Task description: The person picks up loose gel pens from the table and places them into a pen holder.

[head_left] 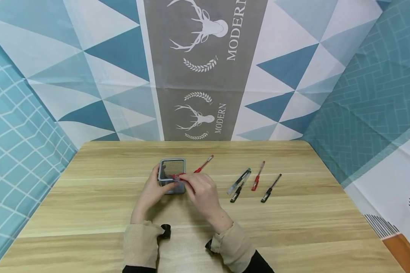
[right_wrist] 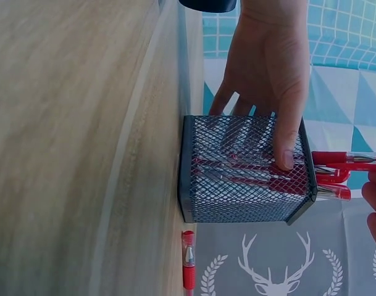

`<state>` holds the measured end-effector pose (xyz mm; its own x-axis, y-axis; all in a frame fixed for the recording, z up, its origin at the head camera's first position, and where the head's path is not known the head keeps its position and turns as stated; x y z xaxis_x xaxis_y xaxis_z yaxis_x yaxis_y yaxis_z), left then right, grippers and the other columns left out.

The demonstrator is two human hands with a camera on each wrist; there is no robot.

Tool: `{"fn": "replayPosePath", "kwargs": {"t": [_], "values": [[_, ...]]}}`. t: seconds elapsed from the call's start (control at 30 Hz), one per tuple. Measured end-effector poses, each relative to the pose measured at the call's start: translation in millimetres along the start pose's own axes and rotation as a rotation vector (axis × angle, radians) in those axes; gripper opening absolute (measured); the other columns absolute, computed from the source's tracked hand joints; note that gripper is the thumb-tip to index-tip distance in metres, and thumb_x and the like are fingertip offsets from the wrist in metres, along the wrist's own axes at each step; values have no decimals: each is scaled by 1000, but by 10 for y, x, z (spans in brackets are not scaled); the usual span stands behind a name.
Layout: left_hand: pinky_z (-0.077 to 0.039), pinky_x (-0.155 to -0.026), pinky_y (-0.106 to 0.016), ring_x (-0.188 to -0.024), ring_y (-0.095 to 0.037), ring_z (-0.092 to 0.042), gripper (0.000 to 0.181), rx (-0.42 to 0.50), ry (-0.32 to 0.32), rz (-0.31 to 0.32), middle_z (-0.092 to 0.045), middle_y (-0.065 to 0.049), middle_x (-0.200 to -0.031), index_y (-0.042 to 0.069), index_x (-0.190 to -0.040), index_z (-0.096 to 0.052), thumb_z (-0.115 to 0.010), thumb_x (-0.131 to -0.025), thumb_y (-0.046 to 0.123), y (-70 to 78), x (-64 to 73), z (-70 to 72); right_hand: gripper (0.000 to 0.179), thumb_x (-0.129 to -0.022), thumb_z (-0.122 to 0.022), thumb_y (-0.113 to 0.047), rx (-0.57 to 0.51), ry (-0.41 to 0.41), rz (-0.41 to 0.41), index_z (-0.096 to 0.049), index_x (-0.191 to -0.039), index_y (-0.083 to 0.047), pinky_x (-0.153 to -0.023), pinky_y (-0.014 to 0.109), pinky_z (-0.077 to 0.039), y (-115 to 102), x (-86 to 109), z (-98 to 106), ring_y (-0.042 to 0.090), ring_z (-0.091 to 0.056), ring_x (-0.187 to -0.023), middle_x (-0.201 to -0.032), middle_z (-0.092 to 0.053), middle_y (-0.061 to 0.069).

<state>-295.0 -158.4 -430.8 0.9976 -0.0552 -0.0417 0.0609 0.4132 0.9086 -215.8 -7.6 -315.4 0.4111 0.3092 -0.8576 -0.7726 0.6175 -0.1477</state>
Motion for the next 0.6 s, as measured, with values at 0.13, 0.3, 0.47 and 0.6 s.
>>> {"fn": "replayPosePath", "kwargs": {"t": [0.13,0.3,0.47,0.6], "values": [[-26,-104,-53,-129,-31,-32,94,2,0,2,-35,-16,-140,15,-145,-16,-74,-74,37,-11,1,-7,13,-81,-67,-12,0,-9,-5,-69,-94,-13,-72,21,-50,5,5,-12,9,-63,-75,-83,-69,-3],[-24,-105,-53,-130,-31,-30,94,9,-1,5,-34,-16,-141,16,-145,-16,-74,-74,38,-18,0,-7,13,-82,-67,-12,2,-20,-2,-69,-95,-13,-73,21,-49,-4,12,-37,8,-63,-77,-84,-69,-3],[-24,-105,-53,-130,-31,-30,95,-7,3,4,-33,-16,-142,15,-145,-16,-74,-74,37,-23,-5,6,13,-82,-66,-12,7,-21,-1,-69,-95,-13,-74,21,-49,-8,16,-49,9,-63,-77,-85,-69,-3],[-26,-104,-53,-129,-32,-32,94,-20,1,-3,-34,-16,-141,15,-145,-16,-73,-74,39,-25,-24,-9,13,-83,-66,-13,-2,-17,-16,-69,-95,-13,-73,22,-49,17,27,-53,10,-63,-78,-85,-69,-3]]}}
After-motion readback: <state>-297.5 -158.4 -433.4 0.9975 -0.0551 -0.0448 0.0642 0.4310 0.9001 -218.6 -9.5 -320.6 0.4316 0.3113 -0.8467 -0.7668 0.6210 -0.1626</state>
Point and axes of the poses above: each hand's wrist, its own x-axis away from the middle knuckle, its own z-axis out of the back of the hand, y = z × x, the point moved 10 cm from there along -x, towards the middle knuckle
